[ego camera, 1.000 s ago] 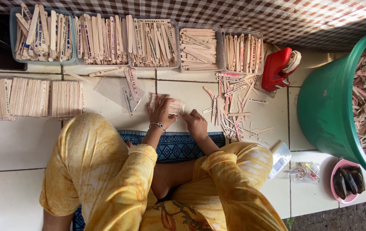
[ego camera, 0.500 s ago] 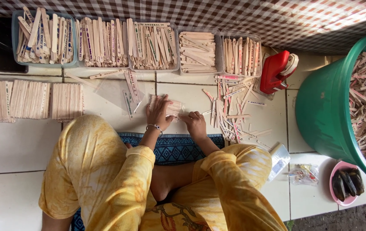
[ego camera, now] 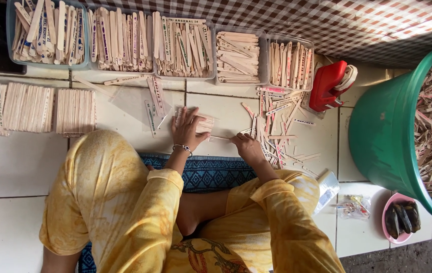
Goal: The person sits on the floor and gathers loose popsicle sticks from a pile, aligns them into neat stacks, and places them into small clear plastic bags. They seal the bags using a handheld tape dispenser and set the packaged stacks aside.
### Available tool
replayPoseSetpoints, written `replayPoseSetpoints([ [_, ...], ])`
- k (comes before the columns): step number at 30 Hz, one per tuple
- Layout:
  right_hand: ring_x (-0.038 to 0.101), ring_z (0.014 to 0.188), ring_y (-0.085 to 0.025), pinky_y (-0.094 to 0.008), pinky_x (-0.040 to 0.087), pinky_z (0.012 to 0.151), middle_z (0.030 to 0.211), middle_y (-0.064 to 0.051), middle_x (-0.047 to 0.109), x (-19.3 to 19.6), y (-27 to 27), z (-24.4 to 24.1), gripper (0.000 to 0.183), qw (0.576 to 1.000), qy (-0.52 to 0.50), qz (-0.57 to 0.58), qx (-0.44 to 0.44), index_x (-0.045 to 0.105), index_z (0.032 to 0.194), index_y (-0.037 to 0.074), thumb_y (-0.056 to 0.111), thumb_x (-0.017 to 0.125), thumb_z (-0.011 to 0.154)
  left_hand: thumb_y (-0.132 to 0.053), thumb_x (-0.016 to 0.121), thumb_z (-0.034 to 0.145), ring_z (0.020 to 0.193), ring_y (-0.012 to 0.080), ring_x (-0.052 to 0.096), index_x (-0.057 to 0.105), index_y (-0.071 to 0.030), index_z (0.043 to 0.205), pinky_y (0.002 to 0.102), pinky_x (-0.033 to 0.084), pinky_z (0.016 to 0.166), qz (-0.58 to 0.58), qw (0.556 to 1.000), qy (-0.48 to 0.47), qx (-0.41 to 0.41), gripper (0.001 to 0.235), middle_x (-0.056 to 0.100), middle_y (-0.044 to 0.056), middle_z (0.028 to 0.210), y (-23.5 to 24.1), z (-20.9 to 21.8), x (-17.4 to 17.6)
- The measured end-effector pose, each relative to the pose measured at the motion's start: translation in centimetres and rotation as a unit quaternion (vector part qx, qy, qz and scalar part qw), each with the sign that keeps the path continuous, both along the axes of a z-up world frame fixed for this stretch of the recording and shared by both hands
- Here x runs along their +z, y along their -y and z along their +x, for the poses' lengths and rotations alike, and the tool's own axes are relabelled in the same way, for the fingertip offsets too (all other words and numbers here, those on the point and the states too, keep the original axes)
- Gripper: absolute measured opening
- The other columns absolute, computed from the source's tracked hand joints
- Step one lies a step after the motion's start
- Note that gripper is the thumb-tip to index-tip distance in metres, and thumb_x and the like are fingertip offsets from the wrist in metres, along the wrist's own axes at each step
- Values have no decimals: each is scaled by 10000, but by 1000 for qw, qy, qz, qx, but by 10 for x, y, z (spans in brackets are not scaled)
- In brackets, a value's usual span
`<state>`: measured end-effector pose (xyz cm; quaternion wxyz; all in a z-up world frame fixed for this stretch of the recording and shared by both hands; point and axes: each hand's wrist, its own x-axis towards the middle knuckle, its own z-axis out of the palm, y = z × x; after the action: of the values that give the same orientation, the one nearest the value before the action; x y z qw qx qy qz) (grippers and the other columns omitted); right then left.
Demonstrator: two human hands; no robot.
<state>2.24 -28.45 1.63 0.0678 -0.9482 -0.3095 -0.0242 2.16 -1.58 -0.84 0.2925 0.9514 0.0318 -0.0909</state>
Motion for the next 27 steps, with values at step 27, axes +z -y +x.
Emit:
replayPoseSetpoints([
  [27,708,719,-228,-346,603,671,766,16,636,-27,-28,1,48,981,-130,140,-41,753,881,190,144,760,886,-668,298,1006,1584,284,57,276,-493,1530,594,98,1239,133,974,33,-179,553,116,-117,1717,-32,4,-9],
])
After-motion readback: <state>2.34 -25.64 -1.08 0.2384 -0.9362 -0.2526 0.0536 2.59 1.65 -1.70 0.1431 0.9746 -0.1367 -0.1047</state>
